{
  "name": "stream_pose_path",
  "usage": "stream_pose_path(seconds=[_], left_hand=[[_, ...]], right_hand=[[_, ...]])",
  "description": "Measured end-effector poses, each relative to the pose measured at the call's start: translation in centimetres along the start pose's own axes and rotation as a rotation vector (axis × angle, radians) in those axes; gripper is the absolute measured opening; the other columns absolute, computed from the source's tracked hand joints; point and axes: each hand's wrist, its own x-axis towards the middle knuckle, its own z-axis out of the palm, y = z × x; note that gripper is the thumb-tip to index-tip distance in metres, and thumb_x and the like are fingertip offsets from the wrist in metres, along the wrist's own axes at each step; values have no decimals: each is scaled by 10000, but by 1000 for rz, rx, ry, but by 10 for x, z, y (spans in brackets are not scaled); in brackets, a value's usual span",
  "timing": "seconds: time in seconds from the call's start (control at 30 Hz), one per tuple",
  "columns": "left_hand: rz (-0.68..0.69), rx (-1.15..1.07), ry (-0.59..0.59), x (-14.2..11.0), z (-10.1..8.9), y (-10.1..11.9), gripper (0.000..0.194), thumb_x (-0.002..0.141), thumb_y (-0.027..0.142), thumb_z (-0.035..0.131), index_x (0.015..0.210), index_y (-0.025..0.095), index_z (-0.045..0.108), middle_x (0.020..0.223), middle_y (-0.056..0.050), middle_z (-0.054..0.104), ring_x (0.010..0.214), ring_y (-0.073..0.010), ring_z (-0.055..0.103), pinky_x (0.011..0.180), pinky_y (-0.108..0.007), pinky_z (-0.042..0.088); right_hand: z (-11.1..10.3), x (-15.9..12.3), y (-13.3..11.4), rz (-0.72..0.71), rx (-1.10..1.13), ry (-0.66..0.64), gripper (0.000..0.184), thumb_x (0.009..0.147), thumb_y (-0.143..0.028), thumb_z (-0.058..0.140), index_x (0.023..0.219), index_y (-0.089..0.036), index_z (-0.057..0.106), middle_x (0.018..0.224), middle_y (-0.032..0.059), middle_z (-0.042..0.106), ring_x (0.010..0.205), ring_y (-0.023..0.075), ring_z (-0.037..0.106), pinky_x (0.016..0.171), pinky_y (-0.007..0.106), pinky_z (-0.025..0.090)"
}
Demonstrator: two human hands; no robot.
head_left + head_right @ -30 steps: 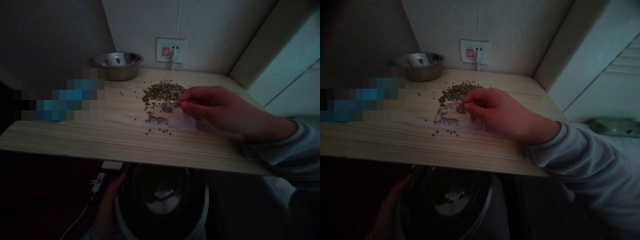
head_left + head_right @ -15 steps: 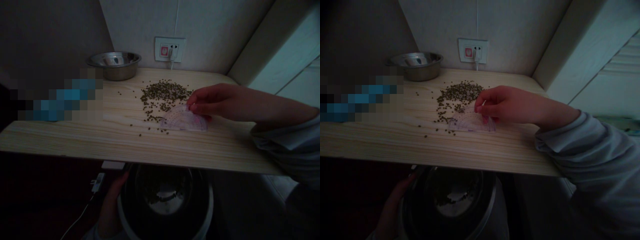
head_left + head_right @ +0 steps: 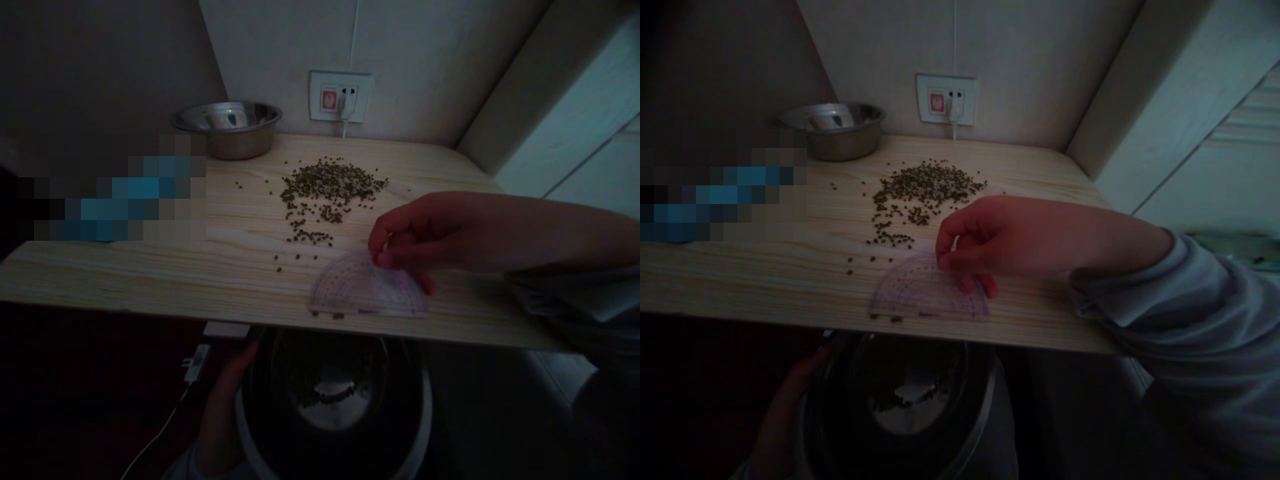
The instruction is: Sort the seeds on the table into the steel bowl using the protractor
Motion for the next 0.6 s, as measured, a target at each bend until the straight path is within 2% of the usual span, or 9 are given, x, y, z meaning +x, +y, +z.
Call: stream_pose_path(seconds=[0.1,0.17,0.27,0.37,0.43,0.6], left_hand=[[-5,12,15,6,-5,0,163,608,110,535,645,211,657,453,26,624,726,-216,611,689,-297,471],[-12,-8,-3,4,-3,0,156,612,115,528,624,206,655,456,19,625,735,-219,609,687,-297,470],[-34,-49,-49,-5,5,0,152,642,181,507,573,197,641,495,-10,638,783,-243,596,699,-327,466],[-48,-36,-42,-10,9,1,187,661,192,492,538,192,633,505,-21,642,784,-247,595,700,-332,465],[-51,-24,-31,-9,7,1,209,668,174,487,514,188,627,489,-20,638,761,-238,601,693,-319,465],[24,-4,8,1,-2,-1,206,660,136,504,497,183,621,456,-3,624,672,-203,614,652,-271,471]], right_hand=[[2,-2,-5,-7,11,-65,127,747,-224,439,734,-201,563,535,-49,544,450,38,477,435,165,367],[2,-2,-7,-6,45,-45,127,748,-242,439,749,-200,560,559,-48,552,465,38,486,442,166,367],[0,0,-5,2,82,111,126,747,-281,449,752,-199,544,558,-53,539,478,39,478,451,170,360],[-3,3,0,34,43,299,139,747,-298,452,728,-185,530,539,-48,515,468,40,446,452,178,346],[-4,5,3,70,7,363,149,746,-305,453,719,-179,528,545,-42,510,471,42,434,451,181,342],[-5,5,8,75,-13,309,154,733,-314,472,720,-185,556,540,-39,499,476,49,423,451,190,334]])
